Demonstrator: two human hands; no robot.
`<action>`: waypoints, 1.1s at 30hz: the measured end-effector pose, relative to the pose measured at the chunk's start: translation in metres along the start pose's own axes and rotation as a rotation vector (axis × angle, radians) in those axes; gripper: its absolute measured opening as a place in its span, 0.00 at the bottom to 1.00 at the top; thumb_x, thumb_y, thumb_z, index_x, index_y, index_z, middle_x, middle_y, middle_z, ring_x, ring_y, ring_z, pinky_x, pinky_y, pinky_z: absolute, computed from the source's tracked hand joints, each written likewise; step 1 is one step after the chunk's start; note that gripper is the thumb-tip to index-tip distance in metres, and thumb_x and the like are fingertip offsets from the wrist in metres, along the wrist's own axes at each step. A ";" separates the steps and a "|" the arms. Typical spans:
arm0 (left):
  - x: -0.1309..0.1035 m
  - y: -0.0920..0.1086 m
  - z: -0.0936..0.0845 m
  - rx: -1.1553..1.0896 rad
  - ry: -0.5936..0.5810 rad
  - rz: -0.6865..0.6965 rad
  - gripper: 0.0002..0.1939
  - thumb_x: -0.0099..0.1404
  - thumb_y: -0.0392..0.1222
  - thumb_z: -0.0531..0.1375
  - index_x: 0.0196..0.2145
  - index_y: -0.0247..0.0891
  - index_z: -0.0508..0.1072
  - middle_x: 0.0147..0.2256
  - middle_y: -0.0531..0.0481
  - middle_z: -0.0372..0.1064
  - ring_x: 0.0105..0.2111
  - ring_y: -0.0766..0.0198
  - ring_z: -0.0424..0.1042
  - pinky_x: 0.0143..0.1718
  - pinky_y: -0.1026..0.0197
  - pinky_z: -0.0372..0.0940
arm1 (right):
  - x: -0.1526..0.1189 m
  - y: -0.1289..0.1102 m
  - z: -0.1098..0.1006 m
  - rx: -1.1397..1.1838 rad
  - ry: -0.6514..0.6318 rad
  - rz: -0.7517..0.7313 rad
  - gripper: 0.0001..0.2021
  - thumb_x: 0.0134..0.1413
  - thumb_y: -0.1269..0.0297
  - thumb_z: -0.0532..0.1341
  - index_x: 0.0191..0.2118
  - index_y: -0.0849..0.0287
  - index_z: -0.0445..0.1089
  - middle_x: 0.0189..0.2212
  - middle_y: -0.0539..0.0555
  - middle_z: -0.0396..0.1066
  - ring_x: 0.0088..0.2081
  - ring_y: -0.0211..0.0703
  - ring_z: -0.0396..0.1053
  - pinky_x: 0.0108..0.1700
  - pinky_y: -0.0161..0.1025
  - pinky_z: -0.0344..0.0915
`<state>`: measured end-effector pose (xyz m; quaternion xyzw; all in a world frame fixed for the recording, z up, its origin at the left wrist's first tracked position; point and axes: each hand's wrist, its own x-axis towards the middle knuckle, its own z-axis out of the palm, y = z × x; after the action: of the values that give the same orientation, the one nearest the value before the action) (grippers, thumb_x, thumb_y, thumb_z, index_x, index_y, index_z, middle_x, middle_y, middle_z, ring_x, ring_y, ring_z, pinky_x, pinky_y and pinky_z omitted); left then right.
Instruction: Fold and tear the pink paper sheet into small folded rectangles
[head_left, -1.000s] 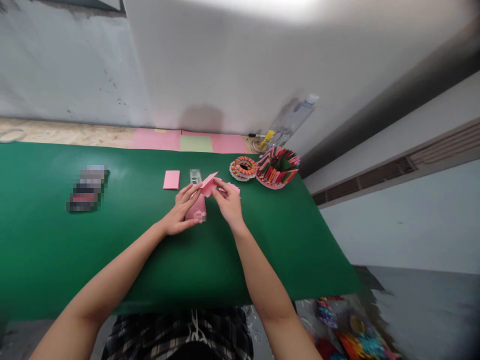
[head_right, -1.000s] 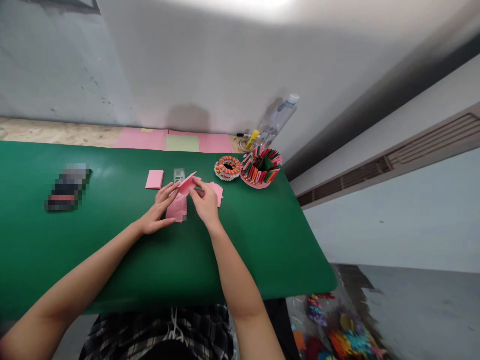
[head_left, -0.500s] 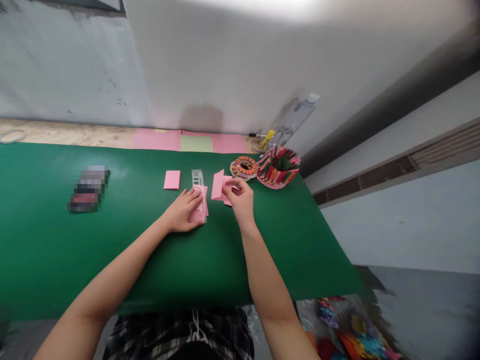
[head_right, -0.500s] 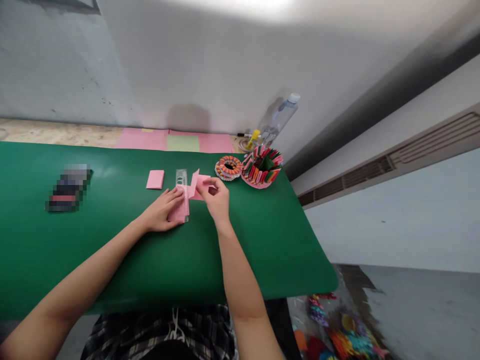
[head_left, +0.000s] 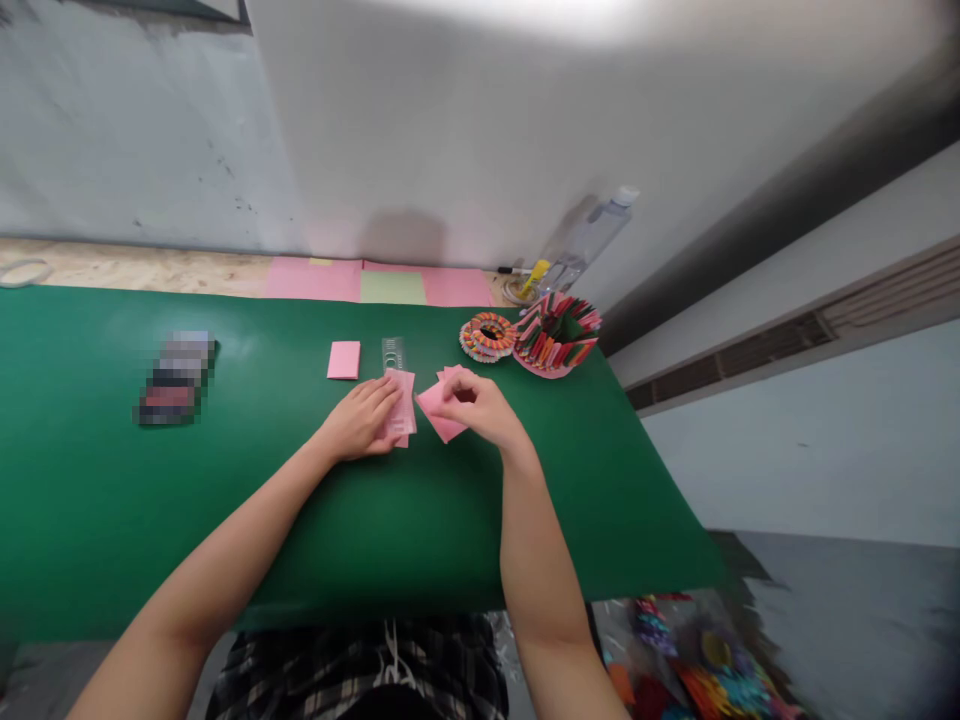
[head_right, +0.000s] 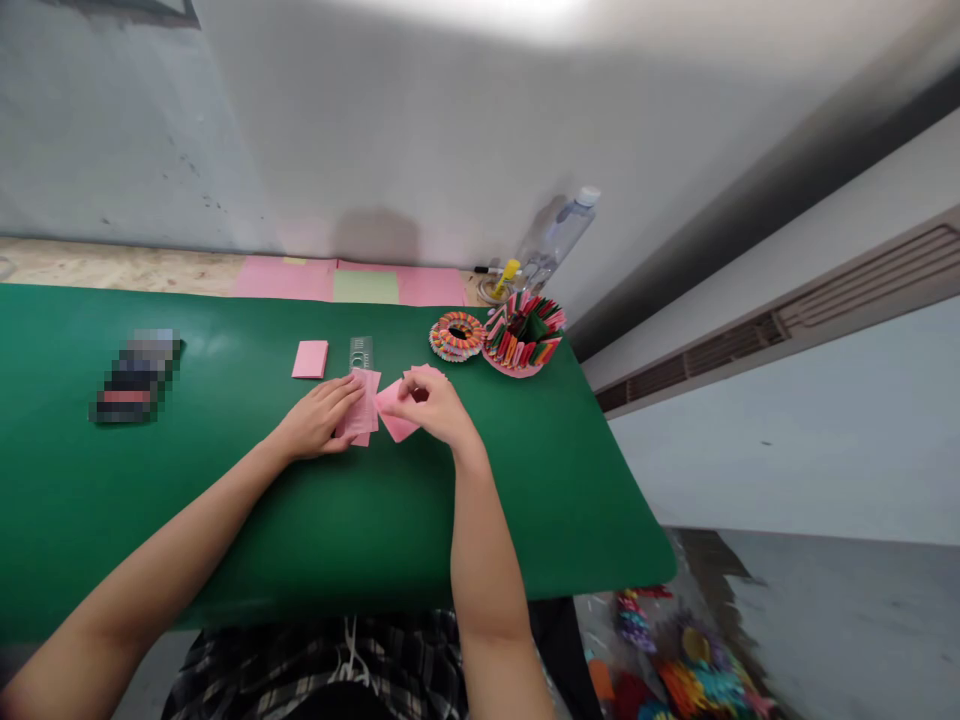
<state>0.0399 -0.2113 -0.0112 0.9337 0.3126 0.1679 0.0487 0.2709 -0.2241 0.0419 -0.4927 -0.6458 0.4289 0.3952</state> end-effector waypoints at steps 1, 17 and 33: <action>0.000 -0.001 0.001 -0.015 0.046 -0.007 0.32 0.64 0.52 0.50 0.57 0.23 0.60 0.56 0.31 0.60 0.59 0.46 0.55 0.59 0.46 0.51 | -0.001 0.001 -0.002 -0.052 -0.062 -0.003 0.14 0.37 0.58 0.68 0.23 0.58 0.62 0.23 0.45 0.59 0.26 0.34 0.57 0.30 0.34 0.56; -0.001 -0.004 -0.001 -0.112 0.227 -0.110 0.30 0.68 0.55 0.44 0.60 0.32 0.59 0.57 0.39 0.61 0.54 0.48 0.56 0.56 0.44 0.54 | 0.002 0.008 0.030 -0.719 -0.077 -0.048 0.08 0.45 0.70 0.60 0.26 0.57 0.58 0.29 0.52 0.63 0.35 0.43 0.61 0.36 0.38 0.58; 0.000 0.001 -0.002 0.133 0.021 0.097 0.25 0.65 0.51 0.52 0.53 0.30 0.67 0.54 0.36 0.64 0.57 0.47 0.60 0.58 0.46 0.52 | 0.006 0.023 0.041 -0.496 0.048 -0.134 0.19 0.47 0.74 0.56 0.48 0.61 0.66 0.42 0.59 0.67 0.48 0.48 0.65 0.55 0.49 0.60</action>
<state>0.0395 -0.2120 -0.0097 0.9471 0.2778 0.1586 -0.0249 0.2386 -0.2216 0.0079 -0.5407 -0.7529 0.2185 0.3050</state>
